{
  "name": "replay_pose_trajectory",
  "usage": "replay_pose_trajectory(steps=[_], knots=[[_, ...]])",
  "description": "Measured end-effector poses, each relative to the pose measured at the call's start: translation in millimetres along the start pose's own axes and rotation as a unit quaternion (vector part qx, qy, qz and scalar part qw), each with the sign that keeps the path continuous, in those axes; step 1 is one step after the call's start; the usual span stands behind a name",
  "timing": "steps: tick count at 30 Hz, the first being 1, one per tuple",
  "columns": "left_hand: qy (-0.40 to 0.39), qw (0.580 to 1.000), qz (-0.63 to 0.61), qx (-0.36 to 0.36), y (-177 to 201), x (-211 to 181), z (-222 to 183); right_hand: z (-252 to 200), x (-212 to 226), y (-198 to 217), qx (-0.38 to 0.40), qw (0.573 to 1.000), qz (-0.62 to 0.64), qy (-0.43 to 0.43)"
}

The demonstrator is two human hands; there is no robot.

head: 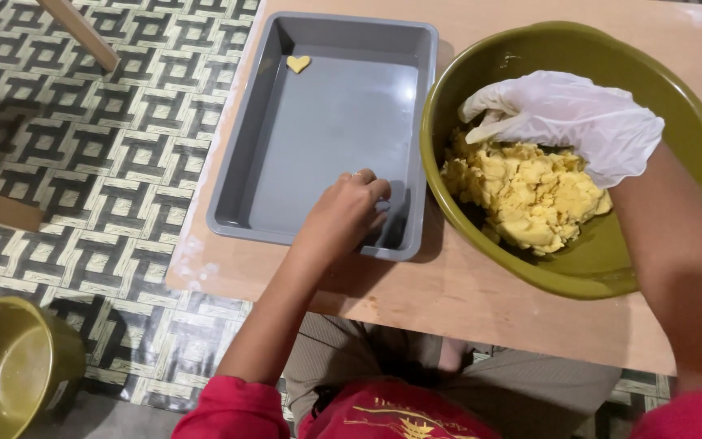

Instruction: A person wearing gloves uses a heart-shaped cookie cutter to create small cookies from dough and places them on a tray, then kneads the dough in the bowl.

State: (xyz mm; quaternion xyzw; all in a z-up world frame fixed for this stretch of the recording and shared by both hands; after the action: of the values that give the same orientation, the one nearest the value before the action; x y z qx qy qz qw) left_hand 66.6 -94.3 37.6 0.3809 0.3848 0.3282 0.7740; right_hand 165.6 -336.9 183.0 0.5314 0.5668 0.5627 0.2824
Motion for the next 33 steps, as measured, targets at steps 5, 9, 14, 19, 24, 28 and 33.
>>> replay_pose_trajectory(steps=[5,9,14,19,24,28,33], knots=[[-0.059,0.988,-0.137,-0.037,39,-61,-16,-13,11,11,0.003,0.999,-0.043,-0.005],[-0.178,0.973,-0.149,0.014,3,-103,-42,-6,1,6,-0.034,0.997,-0.061,-0.022],[-0.225,0.972,-0.012,-0.068,-28,-122,-60,-1,-4,-1,-0.061,0.99,-0.129,-0.02],[-0.208,0.969,0.042,-0.128,-47,-123,-55,14,-25,-15,-0.057,0.997,-0.032,0.036],[-0.193,0.968,0.05,-0.15,-45,-122,-54,-3,3,-3,-0.081,0.992,0.003,-0.102],[-0.201,0.964,0.041,-0.168,-46,-117,-55,-7,17,-2,-0.103,0.958,0.111,-0.244],[-0.199,0.971,-0.014,-0.129,-32,-114,-57,-19,45,-1,-0.057,0.935,0.143,-0.318]])
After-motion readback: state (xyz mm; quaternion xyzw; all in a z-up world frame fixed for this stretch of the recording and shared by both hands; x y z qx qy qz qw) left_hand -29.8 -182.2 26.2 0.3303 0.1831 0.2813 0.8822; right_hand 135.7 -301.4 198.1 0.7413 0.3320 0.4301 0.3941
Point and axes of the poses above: each hand's wrist, its own z-axis towards the middle knuckle, its own y-axis out of the back of the hand, x = y × z, the point moved 1 cm from there along z, towards the middle knuckle, and after that the axes turned 13 degrees about -x, right-handed, at the moved point
